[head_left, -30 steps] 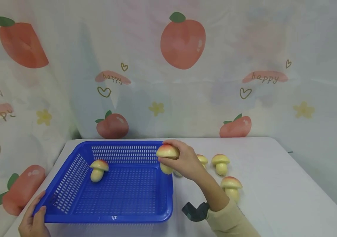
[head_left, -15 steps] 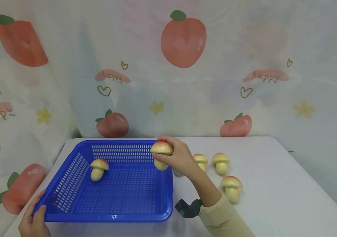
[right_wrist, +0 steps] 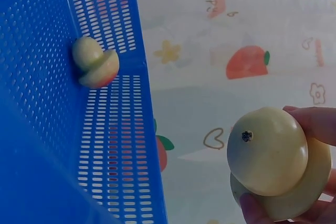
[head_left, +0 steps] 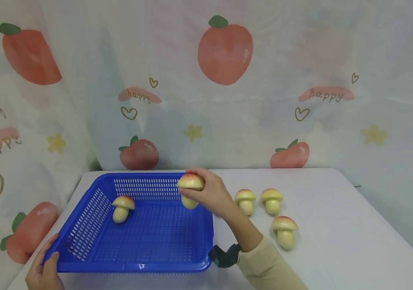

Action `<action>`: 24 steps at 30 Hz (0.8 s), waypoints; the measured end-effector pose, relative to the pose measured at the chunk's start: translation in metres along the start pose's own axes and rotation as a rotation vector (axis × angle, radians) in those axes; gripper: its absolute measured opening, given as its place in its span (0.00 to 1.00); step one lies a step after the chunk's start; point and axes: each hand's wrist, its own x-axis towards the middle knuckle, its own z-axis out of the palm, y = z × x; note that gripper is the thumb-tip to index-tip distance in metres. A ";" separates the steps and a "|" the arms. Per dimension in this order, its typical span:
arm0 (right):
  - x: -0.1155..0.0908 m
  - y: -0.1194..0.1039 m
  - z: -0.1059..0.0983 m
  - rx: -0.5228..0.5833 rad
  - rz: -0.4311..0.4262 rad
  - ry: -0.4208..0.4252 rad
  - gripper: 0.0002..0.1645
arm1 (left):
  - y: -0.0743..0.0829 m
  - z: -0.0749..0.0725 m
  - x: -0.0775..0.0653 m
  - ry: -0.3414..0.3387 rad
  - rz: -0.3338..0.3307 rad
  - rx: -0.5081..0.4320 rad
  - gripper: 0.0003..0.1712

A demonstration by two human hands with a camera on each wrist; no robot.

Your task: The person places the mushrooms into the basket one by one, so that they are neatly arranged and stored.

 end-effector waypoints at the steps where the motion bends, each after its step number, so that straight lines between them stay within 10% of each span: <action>1: 0.000 0.000 0.001 -0.001 0.003 -0.002 0.27 | 0.004 0.000 -0.004 -0.006 -0.005 0.003 0.24; 8: 0.004 0.002 0.008 -0.013 -0.035 0.002 0.27 | 0.009 0.000 -0.012 -0.001 -0.003 -0.018 0.24; 17: 0.010 -0.003 0.020 -0.041 -0.058 -0.022 0.27 | 0.069 0.008 -0.051 -0.042 0.028 0.044 0.24; 24: 0.018 -0.004 0.029 -0.125 -0.060 -0.056 0.28 | 0.061 0.007 -0.044 -0.032 0.046 0.039 0.24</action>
